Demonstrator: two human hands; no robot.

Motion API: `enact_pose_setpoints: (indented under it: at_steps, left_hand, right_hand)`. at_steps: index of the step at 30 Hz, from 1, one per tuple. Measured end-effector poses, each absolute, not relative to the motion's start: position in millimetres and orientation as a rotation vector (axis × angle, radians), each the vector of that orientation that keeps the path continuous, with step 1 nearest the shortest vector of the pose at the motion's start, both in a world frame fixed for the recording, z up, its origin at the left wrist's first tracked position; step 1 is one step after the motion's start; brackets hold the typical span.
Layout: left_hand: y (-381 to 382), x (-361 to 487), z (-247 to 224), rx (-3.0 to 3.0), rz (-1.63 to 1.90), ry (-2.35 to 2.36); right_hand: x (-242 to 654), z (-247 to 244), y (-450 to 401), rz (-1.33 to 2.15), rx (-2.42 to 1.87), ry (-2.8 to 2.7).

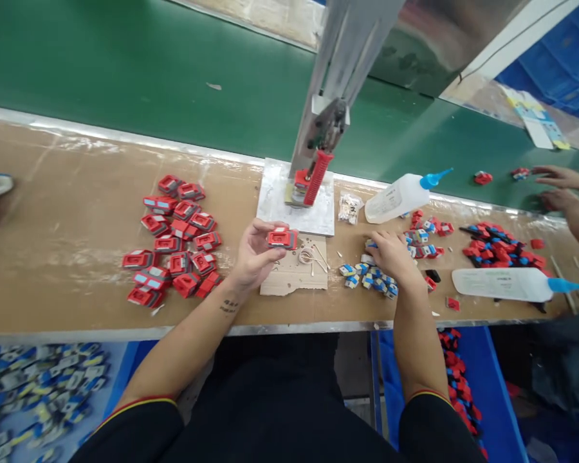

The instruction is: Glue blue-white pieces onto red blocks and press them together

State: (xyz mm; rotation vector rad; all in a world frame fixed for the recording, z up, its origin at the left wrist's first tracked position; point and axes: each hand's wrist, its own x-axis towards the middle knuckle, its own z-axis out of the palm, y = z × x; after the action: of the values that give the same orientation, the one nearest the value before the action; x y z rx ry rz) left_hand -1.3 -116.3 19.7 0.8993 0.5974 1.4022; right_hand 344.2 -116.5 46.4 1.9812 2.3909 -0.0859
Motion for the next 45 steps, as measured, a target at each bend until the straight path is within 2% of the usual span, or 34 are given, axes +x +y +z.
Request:
enact_pose_setpoints:
  at_steps: [3, 7, 9, 12, 17, 22, 29, 32, 38, 40, 42, 45]
  left_hand:
    - [-117.2, -0.5, 21.5, 0.909, 1.423, 0.566]
    - [-119.6, -1.2, 24.9, 0.951, 1.402, 0.548]
    - [-120.1, -1.6, 27.1, 0.961, 1.391, 0.538]
    - [-119.8, -2.8, 29.9, 0.985, 1.395, 0.543]
    - [-119.8, -5.3, 29.7, 1.026, 1.42, 0.552]
    - [-123.1, -6.3, 28.5, 1.075, 1.395, 0.607]
    - [-126.7, -6.7, 29.0, 1.097, 1.388, 0.669]
    - [-128.0, -5.7, 28.4, 1.084, 1.352, 0.658]
    - [-128.8, -3.9, 28.2, 1.113, 1.37, 0.607]
    - [-129.5, -3.1, 28.9, 1.165, 1.414, 0.644]
    - [-130.3, -2.0, 29.9, 1.221, 1.489, 0.697]
    - [-130.9, 0.2, 30.7, 1.308, 1.585, 0.722]
  right_hand:
    - [339.6, 44.9, -124.3, -0.108, 2.092, 2.648]
    - [302.3, 68.8, -131.5, -0.075, 2.231, 3.307]
    - [273.3, 87.1, -128.5, -0.314, 2.154, 3.656]
    - [233.2, 103.8, -120.0, -0.901, 1.969, 3.898]
    - [211.1, 88.4, -115.1, -1.48, 1.914, 3.748]
    - [215.1, 74.9, -119.5, -1.746, 1.943, 3.482]
    - [200.3, 74.2, -122.9, -2.263, 1.764, 3.274]
    - [199.5, 76.2, -123.1, -2.258, 1.872, 3.192]
    - [203.2, 81.9, -125.9, -2.186, 1.655, 3.34]
    - [201.0, 79.9, -128.7, -2.211, 1.755, 3.298]
    - [197.5, 77.1, -131.7, -2.091, 1.93, 3.292]
    - [191.8, 75.5, -135.4, -1.689, 2.042, 3.421]
